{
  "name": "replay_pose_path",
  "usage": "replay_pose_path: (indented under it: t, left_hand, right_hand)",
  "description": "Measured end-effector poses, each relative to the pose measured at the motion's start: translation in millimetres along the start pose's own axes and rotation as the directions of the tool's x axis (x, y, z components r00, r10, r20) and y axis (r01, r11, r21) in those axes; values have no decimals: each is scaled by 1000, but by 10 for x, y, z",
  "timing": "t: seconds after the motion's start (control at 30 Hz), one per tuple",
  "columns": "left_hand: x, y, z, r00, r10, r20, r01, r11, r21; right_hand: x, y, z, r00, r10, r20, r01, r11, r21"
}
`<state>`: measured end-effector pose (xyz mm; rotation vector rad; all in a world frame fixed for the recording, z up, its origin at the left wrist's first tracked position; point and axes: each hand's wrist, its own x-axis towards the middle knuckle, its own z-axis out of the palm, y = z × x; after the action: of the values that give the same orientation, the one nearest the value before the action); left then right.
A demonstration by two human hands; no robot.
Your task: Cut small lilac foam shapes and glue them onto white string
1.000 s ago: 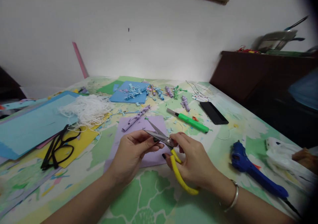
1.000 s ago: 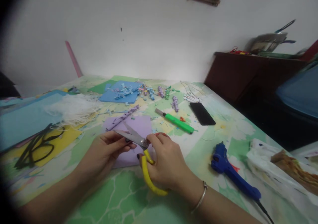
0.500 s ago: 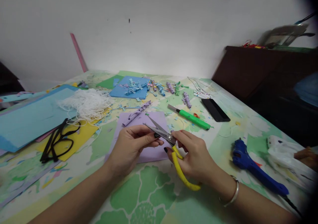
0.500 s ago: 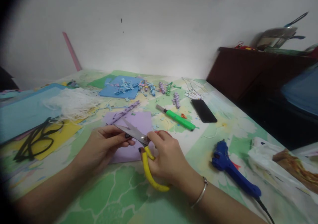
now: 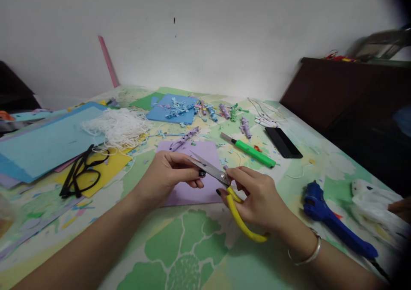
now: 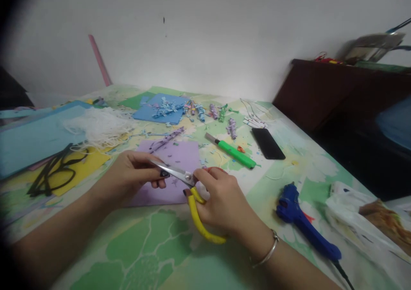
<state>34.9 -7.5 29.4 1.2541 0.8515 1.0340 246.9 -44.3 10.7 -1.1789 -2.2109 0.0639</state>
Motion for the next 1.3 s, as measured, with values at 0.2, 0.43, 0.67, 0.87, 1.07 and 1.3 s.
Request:
replay_pose_path:
  t: [0.2,0.43,0.67,0.87,1.07,1.3]
  left_hand:
    - [27,-12,-37,1000,-13,9,13,999,40]
    - [52,-28,-97,1000,-21,0,21,999,42]
    - [94,-54,-151,997,-20,-81,24,999,40]
    - [63,-69,-94,997,-69,-28,66,994,-81]
    - [23,-79,15,999,-12,-36,2,967,-256]
    - [-21,-139,140,985,-18,-172,-39,945,-323]
  right_hand:
    - [14,22,-46,999,-32,24,33,999,-22]
    - [16,36,-71,999,-38,32,39,999,-37]
    - [29,55,-57,990,140,-6,-140,990,26]
    - [40,70,-36,976,217,5,-217,976,34]
    - [14,21,-1,977,213,22,-214,971,102]
    - [-5,-49,28,977,203,70,-208,976,64]
